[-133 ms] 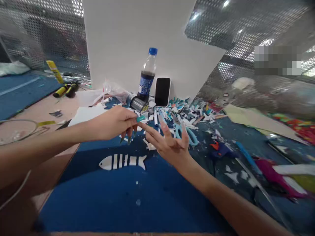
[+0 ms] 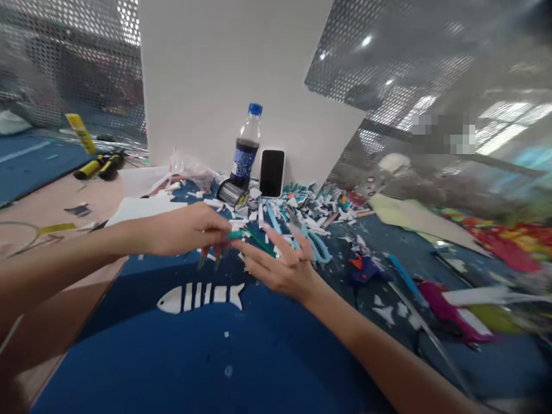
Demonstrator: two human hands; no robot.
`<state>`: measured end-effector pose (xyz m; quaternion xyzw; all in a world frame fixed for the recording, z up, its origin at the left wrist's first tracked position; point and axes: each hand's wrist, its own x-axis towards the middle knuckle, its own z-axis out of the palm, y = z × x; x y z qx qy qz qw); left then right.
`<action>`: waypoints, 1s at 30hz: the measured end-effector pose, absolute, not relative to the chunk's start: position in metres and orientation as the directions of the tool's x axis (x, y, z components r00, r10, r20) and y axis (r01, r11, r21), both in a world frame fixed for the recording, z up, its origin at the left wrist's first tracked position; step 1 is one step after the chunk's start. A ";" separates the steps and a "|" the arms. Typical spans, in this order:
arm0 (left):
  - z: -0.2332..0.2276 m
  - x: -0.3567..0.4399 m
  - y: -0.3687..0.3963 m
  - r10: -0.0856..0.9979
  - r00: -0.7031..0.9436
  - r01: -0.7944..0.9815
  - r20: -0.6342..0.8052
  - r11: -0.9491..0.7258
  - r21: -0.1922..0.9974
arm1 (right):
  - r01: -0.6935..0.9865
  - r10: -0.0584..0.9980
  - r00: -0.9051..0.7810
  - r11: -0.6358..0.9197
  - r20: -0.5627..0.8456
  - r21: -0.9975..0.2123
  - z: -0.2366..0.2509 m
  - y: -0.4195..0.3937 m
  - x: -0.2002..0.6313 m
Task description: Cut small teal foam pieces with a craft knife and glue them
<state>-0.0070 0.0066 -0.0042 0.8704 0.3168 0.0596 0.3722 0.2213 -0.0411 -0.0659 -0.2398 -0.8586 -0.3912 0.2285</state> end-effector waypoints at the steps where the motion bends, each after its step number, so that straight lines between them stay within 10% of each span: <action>1: -0.005 -0.008 0.008 0.502 0.850 0.444 -0.161 -0.515 0.733 | 0.554 0.215 -0.778 0.677 0.590 0.484 -0.063 -0.041 0.222; 8: -0.006 -0.007 -0.003 0.337 0.941 0.186 0.015 -0.556 0.810 | 0.218 0.386 -0.495 0.923 0.779 -0.319 -0.047 -0.043 0.210; 15: -0.012 -0.002 -0.009 0.575 0.744 0.227 0.339 -0.696 0.682 | -0.218 0.883 -0.182 0.393 0.433 -0.893 -0.041 -0.035 0.180; 19: -0.021 -0.002 -0.006 0.496 0.538 0.332 0.682 -0.868 0.370 | -0.642 0.946 -0.305 -0.117 0.113 -0.758 -0.035 -0.031 0.164; 24: -0.025 -0.005 -0.007 -0.009 0.384 0.276 0.923 -0.953 -0.124 | -0.757 0.834 -0.551 -0.493 0.014 -0.428 -0.027 -0.033 0.147; 30: -0.021 -0.005 -0.022 -0.101 0.234 0.275 0.967 -0.947 -0.165 | -0.702 0.741 -0.670 -0.614 0.043 -0.362 -0.029 -0.047 0.138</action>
